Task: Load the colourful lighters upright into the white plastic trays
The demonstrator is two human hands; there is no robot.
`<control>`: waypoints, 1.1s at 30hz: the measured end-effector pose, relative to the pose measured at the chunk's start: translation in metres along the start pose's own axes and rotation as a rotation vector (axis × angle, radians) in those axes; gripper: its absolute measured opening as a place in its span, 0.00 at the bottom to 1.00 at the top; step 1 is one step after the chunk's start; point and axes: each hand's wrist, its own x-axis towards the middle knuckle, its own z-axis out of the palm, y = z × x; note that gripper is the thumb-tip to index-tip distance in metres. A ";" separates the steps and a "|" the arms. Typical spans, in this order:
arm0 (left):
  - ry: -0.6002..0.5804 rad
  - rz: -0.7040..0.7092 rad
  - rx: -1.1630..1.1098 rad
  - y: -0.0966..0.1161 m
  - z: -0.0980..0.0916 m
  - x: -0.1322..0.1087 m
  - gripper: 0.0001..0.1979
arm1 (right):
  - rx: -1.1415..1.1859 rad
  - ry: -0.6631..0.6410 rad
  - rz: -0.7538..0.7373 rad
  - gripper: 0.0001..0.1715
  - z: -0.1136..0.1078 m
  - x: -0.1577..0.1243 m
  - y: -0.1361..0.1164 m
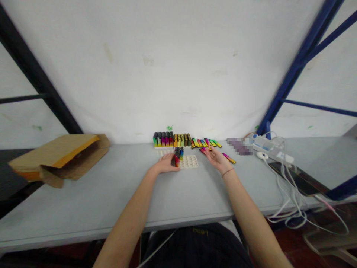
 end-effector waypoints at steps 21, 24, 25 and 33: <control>0.002 0.002 0.036 0.000 0.002 0.001 0.40 | -0.566 0.080 -0.013 0.21 0.027 -0.024 0.003; -0.002 0.010 0.034 0.000 0.001 0.001 0.40 | -0.565 0.028 -0.065 0.18 0.027 -0.024 0.002; -0.001 0.012 0.032 0.000 0.001 0.001 0.39 | -0.553 0.011 -0.097 0.17 0.027 -0.024 0.002; 0.000 0.008 0.032 -0.001 0.002 0.002 0.40 | -0.383 -0.160 -0.061 0.27 0.028 -0.023 0.003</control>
